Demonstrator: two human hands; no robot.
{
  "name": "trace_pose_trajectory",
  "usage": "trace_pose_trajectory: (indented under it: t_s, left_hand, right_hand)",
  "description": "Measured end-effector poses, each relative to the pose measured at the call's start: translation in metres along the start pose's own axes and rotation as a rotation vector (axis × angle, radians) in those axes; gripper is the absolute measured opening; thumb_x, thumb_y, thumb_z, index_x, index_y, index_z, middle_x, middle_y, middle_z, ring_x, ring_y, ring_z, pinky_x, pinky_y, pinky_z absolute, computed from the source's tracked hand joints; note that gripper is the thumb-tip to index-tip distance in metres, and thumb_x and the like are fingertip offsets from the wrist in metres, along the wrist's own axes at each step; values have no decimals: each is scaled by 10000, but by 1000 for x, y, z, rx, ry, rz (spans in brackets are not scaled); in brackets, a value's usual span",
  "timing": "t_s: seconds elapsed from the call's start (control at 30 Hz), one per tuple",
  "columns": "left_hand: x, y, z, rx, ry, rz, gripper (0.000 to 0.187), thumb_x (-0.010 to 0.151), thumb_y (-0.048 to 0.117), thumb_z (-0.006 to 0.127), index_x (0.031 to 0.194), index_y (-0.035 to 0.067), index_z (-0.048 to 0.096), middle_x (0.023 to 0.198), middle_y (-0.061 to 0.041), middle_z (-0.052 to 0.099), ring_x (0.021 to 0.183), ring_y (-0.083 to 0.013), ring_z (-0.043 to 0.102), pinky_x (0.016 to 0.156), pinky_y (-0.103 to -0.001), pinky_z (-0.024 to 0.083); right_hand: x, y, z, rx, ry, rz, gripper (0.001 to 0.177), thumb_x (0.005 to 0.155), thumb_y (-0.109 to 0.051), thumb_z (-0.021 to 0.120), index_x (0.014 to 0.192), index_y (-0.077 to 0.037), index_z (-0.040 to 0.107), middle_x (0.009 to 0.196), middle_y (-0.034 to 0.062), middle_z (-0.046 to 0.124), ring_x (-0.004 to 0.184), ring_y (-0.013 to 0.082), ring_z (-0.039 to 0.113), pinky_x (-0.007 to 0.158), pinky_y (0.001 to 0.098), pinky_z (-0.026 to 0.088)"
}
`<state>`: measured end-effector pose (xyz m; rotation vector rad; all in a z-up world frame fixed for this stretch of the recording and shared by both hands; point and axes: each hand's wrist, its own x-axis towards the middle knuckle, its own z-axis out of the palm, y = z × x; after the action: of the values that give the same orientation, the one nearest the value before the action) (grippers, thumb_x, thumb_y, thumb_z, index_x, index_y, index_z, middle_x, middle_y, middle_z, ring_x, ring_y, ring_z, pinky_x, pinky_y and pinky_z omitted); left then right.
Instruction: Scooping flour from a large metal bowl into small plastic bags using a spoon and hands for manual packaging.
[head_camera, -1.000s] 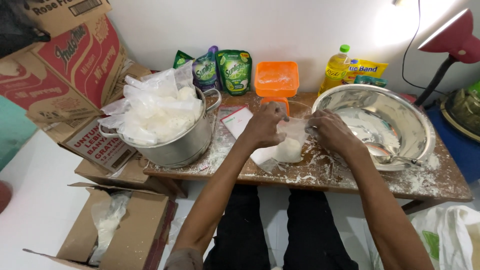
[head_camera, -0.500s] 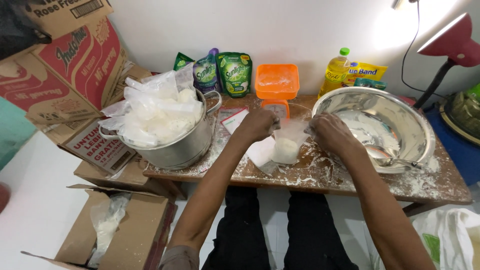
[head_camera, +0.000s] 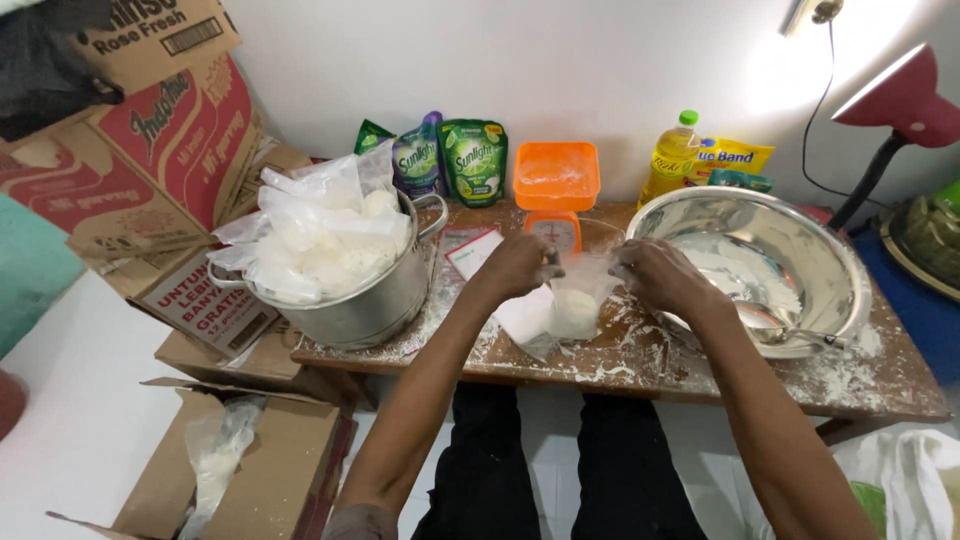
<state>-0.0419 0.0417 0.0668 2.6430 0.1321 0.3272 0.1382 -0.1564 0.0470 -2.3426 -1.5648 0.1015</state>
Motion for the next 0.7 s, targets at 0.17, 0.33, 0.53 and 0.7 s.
trace_pose_trajectory:
  t_s: [0.17,0.33,0.53,0.7]
  left_hand:
    - [1,-16,10,-86,42,43,160,851,220,805,842,63,779,705,-160,722,746,-357,722,722,-435,568]
    - [3,-20,15,-150,72,55,193,855,228,808,796,47,771,660,-164,698,681,-329,701,674,-414,553]
    - [5,-28,34,-371,151,-23,156,841,183,821,805,43,764,672,-121,698,676,-241,676,642,-361,537]
    - [7,-43,59,-543,215,-100,170,811,141,839,902,27,752,775,-137,721,770,-244,691,692,-369,552]
  right_hand:
    - [-2,2,5,54,44,-1,131,901,-162,635,875,-83,736,974,141,743,1079,388,683,908,523,556]
    - [-5,6,9,106,89,-16,118,896,-168,657,883,-88,743,1001,131,757,1080,383,686,923,516,553]
    - [-13,-8,2,189,141,0,128,907,-171,695,932,-62,756,1038,169,763,1073,429,680,921,557,538]
    - [-18,-19,0,264,149,107,163,920,-197,707,999,-70,772,1039,190,757,1048,429,692,919,548,540]
